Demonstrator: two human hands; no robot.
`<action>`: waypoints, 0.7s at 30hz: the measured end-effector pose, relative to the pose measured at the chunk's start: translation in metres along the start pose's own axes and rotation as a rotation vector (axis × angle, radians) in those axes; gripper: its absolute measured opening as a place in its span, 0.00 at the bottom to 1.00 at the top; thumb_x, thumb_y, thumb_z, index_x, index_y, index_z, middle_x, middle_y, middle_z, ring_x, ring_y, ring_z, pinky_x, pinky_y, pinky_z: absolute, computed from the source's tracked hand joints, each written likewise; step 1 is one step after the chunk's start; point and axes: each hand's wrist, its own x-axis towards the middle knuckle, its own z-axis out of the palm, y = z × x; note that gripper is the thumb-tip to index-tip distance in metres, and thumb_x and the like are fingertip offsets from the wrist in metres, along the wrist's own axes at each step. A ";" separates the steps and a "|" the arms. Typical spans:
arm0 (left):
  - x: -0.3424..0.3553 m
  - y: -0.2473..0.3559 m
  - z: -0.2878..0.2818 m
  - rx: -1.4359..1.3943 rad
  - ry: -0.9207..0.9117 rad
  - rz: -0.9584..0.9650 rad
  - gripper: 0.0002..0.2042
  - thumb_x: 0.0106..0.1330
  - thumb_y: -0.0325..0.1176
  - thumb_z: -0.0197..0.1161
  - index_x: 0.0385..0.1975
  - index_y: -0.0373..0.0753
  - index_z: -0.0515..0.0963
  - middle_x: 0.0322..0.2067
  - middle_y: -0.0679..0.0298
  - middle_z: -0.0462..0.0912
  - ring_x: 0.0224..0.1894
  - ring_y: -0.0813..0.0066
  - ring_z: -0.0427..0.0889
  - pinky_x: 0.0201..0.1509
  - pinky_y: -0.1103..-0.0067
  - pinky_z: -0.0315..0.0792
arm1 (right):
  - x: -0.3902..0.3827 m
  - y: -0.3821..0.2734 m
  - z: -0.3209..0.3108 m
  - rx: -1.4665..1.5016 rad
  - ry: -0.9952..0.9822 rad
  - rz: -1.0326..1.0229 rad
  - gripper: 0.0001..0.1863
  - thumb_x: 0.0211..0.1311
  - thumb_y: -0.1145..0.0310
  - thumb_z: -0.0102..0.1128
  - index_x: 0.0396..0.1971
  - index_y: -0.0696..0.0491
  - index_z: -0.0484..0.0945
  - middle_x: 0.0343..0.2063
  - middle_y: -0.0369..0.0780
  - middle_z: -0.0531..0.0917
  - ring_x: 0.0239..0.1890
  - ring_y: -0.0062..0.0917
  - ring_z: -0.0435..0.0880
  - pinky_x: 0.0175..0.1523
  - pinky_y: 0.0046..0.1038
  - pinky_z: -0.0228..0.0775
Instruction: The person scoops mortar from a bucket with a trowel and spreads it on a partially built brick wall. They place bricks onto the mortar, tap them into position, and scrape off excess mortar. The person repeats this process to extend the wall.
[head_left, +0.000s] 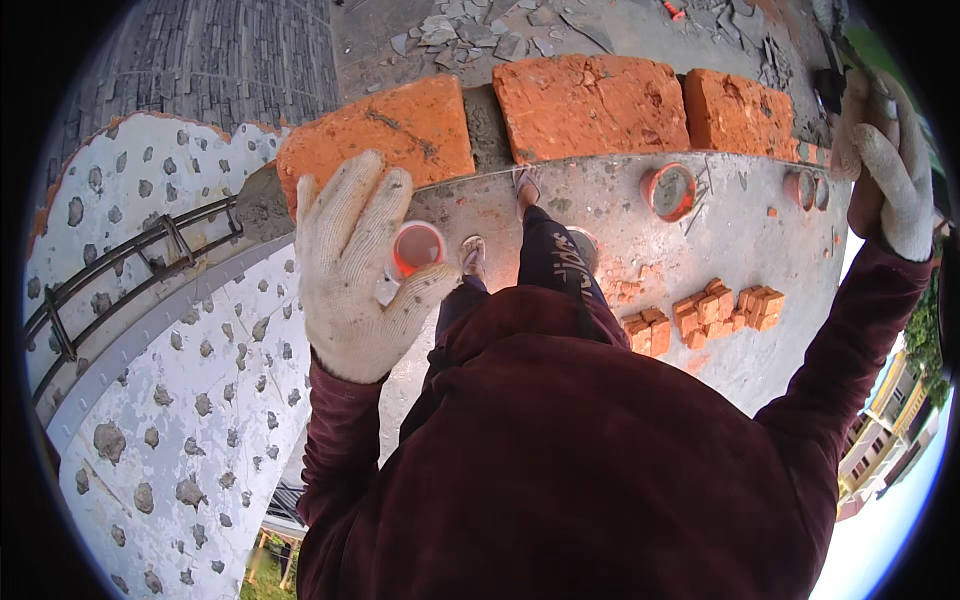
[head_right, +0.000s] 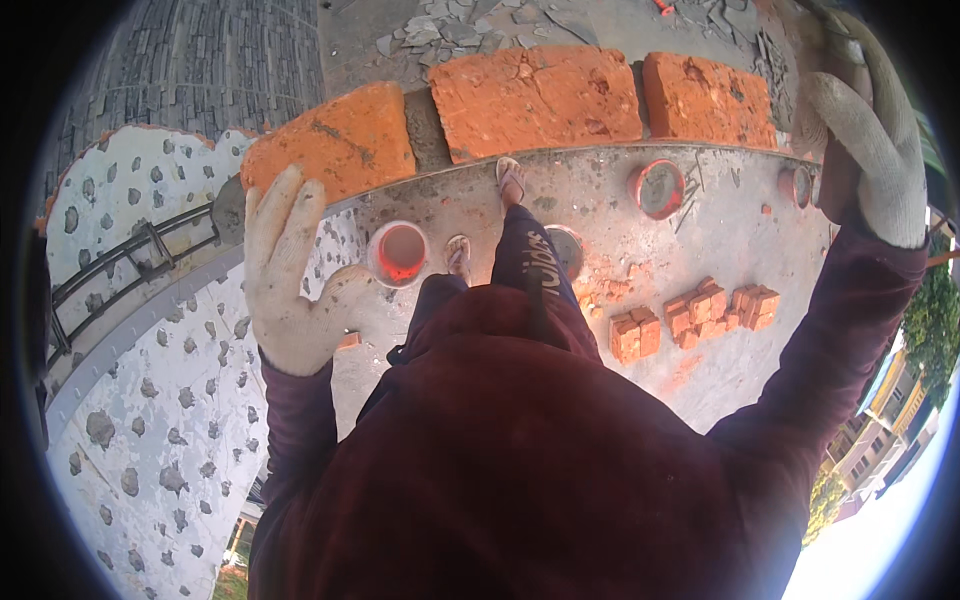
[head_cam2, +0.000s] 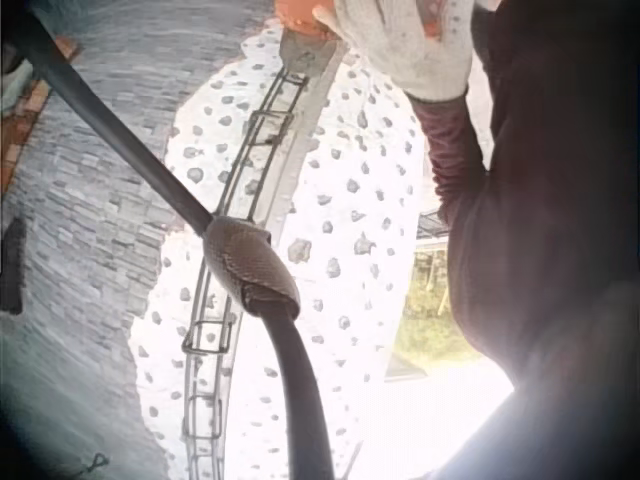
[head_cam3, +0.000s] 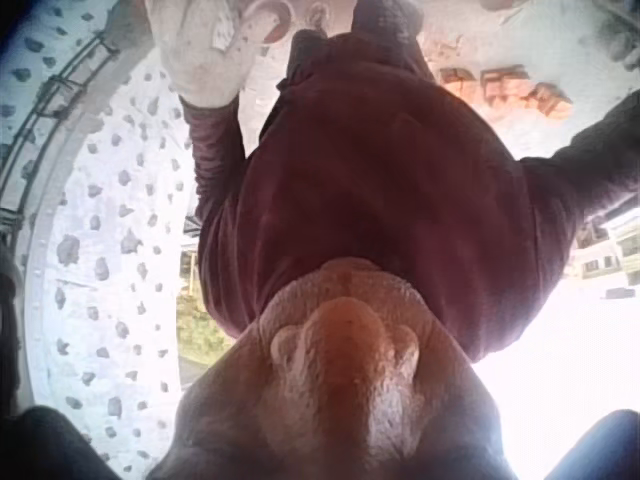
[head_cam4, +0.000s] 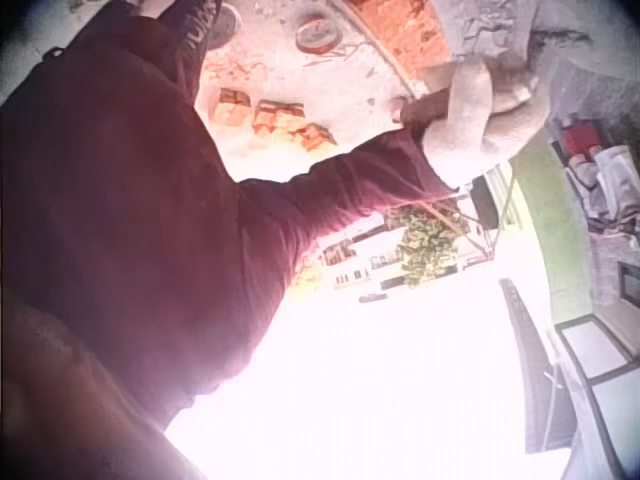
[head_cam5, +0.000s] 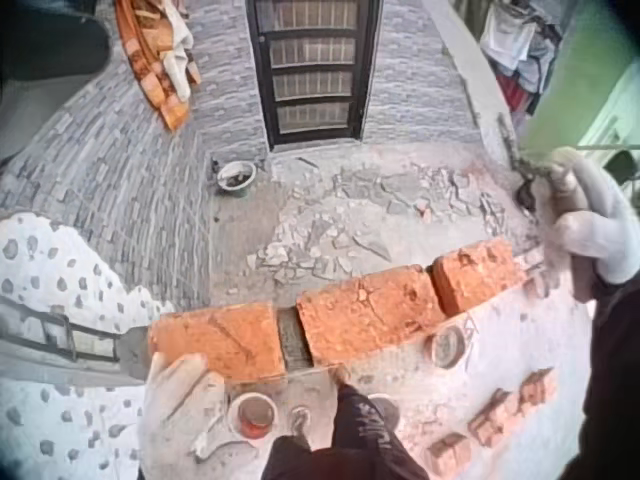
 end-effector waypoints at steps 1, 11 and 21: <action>-0.009 0.007 -0.012 -0.123 -0.056 0.052 0.34 0.49 0.47 0.78 0.56 0.36 0.82 0.59 0.52 0.80 0.63 0.47 0.77 0.74 0.48 0.59 | -0.044 0.008 -0.002 0.062 0.113 -0.040 0.25 0.68 0.63 0.60 0.60 0.61 0.70 0.44 0.44 0.80 0.34 0.22 0.82 0.39 0.26 0.78; -0.139 -0.028 0.186 -0.594 -1.046 -0.416 0.14 0.68 0.38 0.68 0.45 0.35 0.85 0.39 0.59 0.89 0.41 0.71 0.87 0.48 0.73 0.77 | -0.438 0.182 0.237 0.841 1.102 1.009 0.12 0.69 0.66 0.63 0.45 0.52 0.71 0.30 0.40 0.80 0.19 0.22 0.76 0.22 0.29 0.75; -0.264 -0.073 0.532 -0.071 -1.313 -0.623 0.52 0.55 0.60 0.74 0.73 0.33 0.59 0.69 0.39 0.63 0.76 0.47 0.59 0.77 0.62 0.58 | -0.545 0.252 0.420 1.173 0.612 1.465 0.11 0.70 0.69 0.63 0.44 0.58 0.74 0.22 0.41 0.79 0.14 0.25 0.77 0.18 0.30 0.76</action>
